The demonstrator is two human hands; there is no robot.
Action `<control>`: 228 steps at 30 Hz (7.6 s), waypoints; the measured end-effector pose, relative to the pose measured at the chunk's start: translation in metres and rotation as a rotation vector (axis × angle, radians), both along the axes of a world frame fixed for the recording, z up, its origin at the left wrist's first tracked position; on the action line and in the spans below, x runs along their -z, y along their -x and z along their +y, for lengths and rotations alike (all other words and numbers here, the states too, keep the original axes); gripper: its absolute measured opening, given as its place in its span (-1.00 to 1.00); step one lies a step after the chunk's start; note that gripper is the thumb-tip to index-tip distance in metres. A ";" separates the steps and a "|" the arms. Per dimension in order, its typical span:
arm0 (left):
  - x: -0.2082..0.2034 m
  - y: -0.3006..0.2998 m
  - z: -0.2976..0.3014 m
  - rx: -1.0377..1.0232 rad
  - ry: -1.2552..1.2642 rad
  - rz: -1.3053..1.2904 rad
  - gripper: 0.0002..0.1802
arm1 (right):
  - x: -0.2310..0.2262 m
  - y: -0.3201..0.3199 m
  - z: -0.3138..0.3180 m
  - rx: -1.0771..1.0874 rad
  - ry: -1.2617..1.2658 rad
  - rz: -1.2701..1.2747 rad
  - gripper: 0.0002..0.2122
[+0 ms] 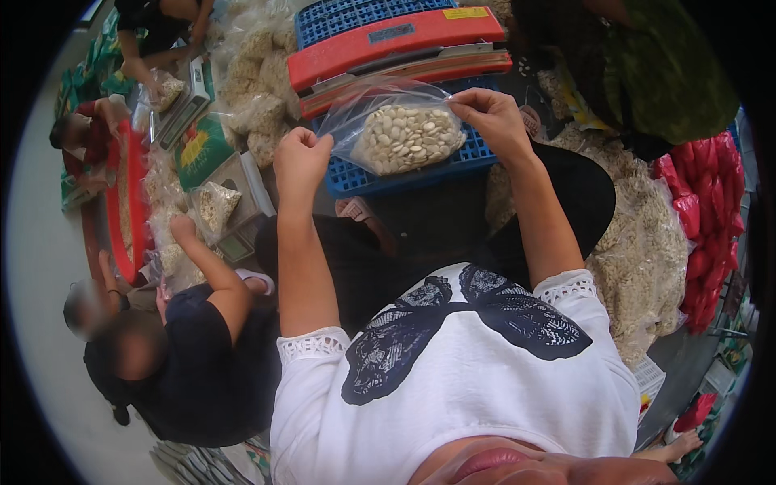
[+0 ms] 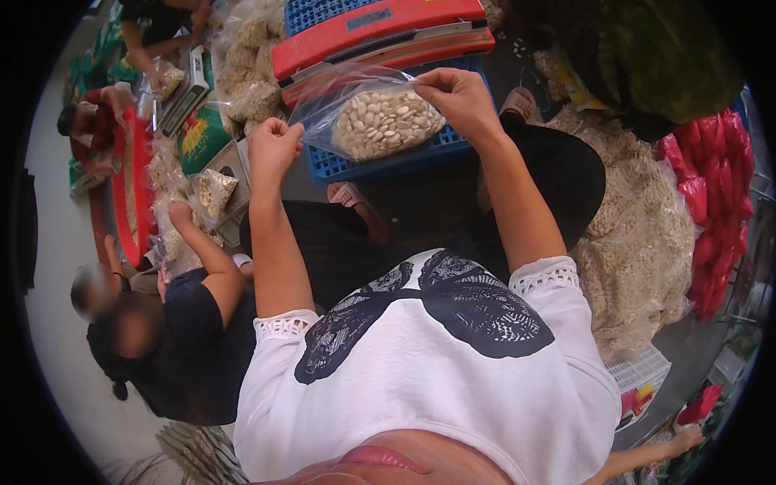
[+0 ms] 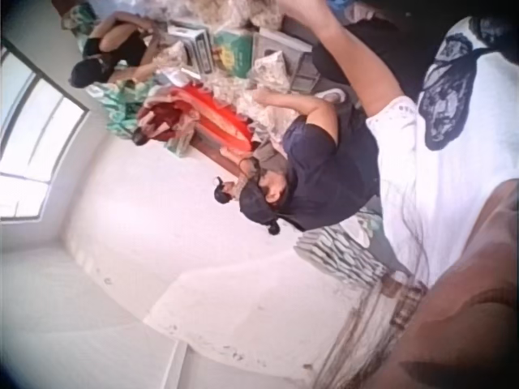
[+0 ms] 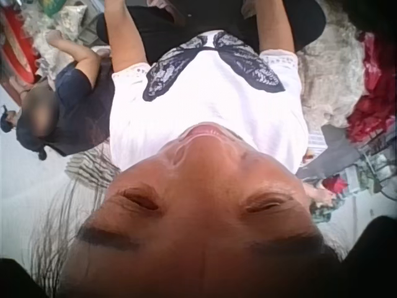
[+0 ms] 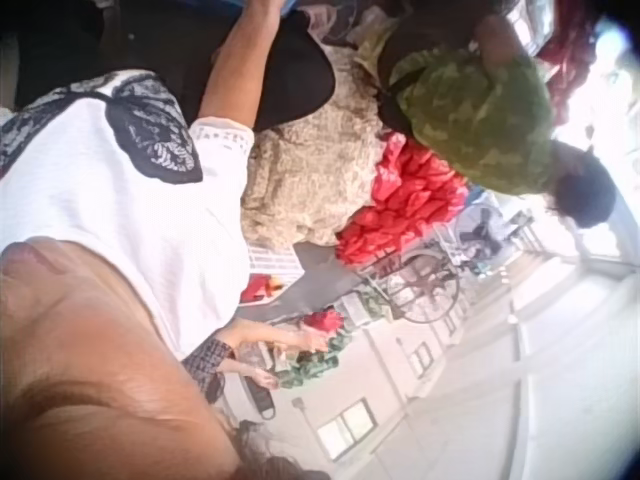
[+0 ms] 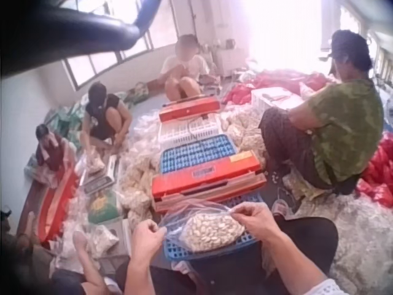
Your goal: The person uses a heat sealer to seal plastic bags filled with cashew nuts. They pick up bags from a blue crate, align the opening in the heat sealer, press down the arm to seal the bag, and then stack the finished bags on a large pile.
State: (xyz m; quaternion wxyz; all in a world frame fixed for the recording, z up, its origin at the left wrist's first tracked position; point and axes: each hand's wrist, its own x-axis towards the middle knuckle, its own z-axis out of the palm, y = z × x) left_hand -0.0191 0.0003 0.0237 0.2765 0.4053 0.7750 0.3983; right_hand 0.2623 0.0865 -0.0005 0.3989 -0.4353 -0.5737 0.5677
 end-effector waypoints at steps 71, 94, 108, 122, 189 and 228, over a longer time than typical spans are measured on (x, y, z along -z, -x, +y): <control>0.138 -0.034 0.119 -0.747 -0.468 -0.068 -0.82 | 0.115 0.063 0.095 0.887 0.158 0.183 -0.82; 0.142 -0.027 0.090 -0.424 -0.381 -0.591 -0.83 | 0.042 0.108 0.052 0.283 -1.040 -1.025 -0.58; 0.148 -0.017 0.083 -0.442 -0.400 -0.645 -0.84 | 0.071 0.103 0.046 0.177 -0.936 -1.133 -0.60; 0.120 0.001 0.041 -0.289 -0.066 -0.594 -0.74 | 0.067 0.095 0.053 0.172 -0.993 -1.035 -0.60; -0.045 0.025 -0.037 0.395 -0.203 -0.617 -0.50 | 0.108 -0.450 -0.226 1.100 0.660 -1.726 -0.41; -0.088 -0.003 -0.002 0.057 -0.300 -0.859 -0.89 | -0.055 0.131 -0.047 -0.130 -0.681 -0.241 -0.72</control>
